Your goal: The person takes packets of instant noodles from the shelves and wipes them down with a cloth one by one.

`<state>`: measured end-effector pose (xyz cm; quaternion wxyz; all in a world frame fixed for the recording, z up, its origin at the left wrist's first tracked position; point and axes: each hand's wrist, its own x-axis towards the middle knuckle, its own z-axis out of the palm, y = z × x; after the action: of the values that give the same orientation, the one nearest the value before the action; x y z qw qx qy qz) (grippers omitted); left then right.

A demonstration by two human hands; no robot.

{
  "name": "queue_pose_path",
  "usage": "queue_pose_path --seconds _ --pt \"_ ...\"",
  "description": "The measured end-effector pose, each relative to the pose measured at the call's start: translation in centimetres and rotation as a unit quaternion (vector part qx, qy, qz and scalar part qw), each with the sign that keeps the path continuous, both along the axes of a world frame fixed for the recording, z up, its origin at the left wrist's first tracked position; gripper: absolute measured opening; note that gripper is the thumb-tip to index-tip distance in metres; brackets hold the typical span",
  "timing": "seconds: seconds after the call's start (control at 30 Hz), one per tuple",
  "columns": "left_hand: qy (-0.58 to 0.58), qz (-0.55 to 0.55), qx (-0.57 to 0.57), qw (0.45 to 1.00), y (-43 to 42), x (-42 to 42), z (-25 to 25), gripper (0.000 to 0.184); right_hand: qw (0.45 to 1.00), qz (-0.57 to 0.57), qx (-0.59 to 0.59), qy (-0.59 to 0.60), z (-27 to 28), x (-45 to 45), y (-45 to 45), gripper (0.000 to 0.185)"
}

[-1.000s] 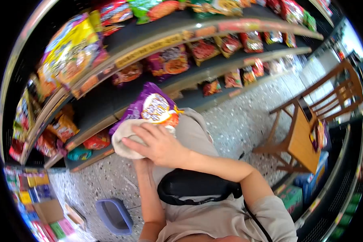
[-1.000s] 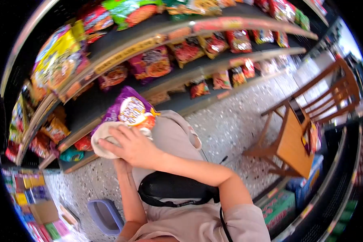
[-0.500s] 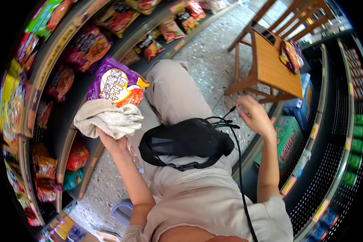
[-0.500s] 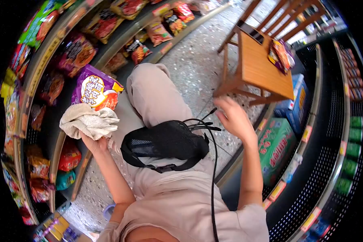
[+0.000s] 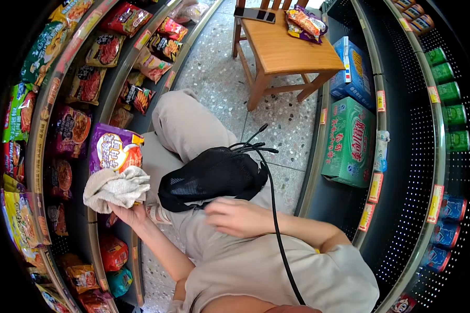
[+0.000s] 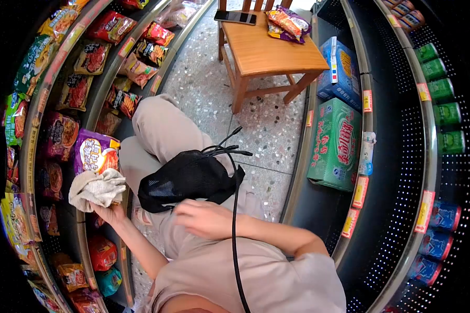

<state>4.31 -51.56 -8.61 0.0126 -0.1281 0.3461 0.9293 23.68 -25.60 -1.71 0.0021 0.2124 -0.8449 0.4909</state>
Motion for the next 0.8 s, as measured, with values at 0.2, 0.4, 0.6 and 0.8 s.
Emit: queue_pose_path --seconds 0.2,0.4,0.6,0.8 --pt "0.003 0.039 0.012 0.999 -0.7 1.9 0.6 0.066 0.942 -0.102 0.31 0.081 -3.4 -8.4 -3.7 0.057" --pt "-0.012 0.079 -0.02 0.997 -0.5 3.4 1.9 0.07 0.957 -0.036 0.287 0.013 -5.8 -10.2 -4.1 0.03" --pt "0.025 0.04 -0.033 0.998 -1.0 1.7 0.5 0.07 0.98 -0.034 0.196 0.011 -2.5 -8.4 -0.5 0.014" --pt "0.081 -0.123 0.041 0.988 1.2 -1.7 0.5 0.06 0.953 -0.246 0.159 0.077 5.3 2.2 6.9 0.045"
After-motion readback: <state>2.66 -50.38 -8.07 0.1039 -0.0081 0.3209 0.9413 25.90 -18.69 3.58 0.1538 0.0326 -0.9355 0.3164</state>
